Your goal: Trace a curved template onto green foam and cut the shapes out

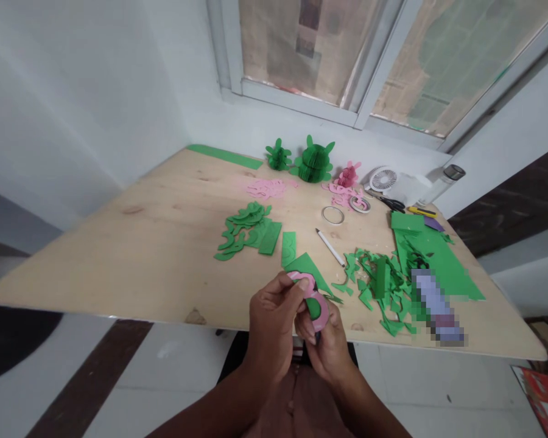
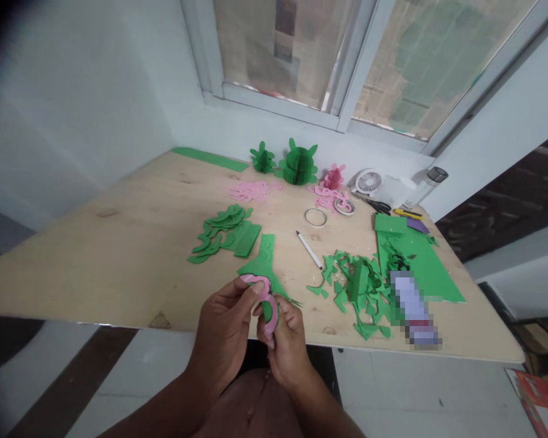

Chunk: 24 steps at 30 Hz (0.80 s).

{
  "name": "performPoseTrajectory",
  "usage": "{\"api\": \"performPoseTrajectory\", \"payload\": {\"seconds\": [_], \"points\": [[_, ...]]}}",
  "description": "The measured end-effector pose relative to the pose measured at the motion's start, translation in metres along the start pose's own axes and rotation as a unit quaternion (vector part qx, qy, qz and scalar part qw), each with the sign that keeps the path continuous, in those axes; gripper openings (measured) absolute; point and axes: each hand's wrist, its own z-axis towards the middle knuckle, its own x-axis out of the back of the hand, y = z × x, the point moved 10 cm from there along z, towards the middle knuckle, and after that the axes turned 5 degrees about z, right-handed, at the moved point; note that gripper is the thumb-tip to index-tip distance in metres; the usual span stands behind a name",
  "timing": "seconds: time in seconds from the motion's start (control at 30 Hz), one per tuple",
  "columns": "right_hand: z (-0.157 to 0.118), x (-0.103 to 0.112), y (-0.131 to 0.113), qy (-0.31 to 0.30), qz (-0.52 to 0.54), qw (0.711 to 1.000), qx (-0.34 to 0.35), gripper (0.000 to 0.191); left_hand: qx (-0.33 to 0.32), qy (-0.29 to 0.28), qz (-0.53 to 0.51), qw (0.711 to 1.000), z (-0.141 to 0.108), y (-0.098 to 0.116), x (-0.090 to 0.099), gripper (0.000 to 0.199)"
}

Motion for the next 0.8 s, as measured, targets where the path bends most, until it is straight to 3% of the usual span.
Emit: {"api": "performPoseTrajectory", "payload": {"seconds": [0.23, 0.8], "points": [[0.0027, 0.0026, 0.0002, 0.023, -0.007, 0.999, 0.024, 0.043, -0.003, 0.023, -0.017, 1.000, 0.0003, -0.0041, 0.0041, 0.014], [0.0054, -0.0058, 0.0026, 0.047, 0.027, 0.998, 0.014, 0.042, 0.020, 0.065, -0.061, 0.996, 0.0019, -0.0076, 0.0042, 0.017]]}}
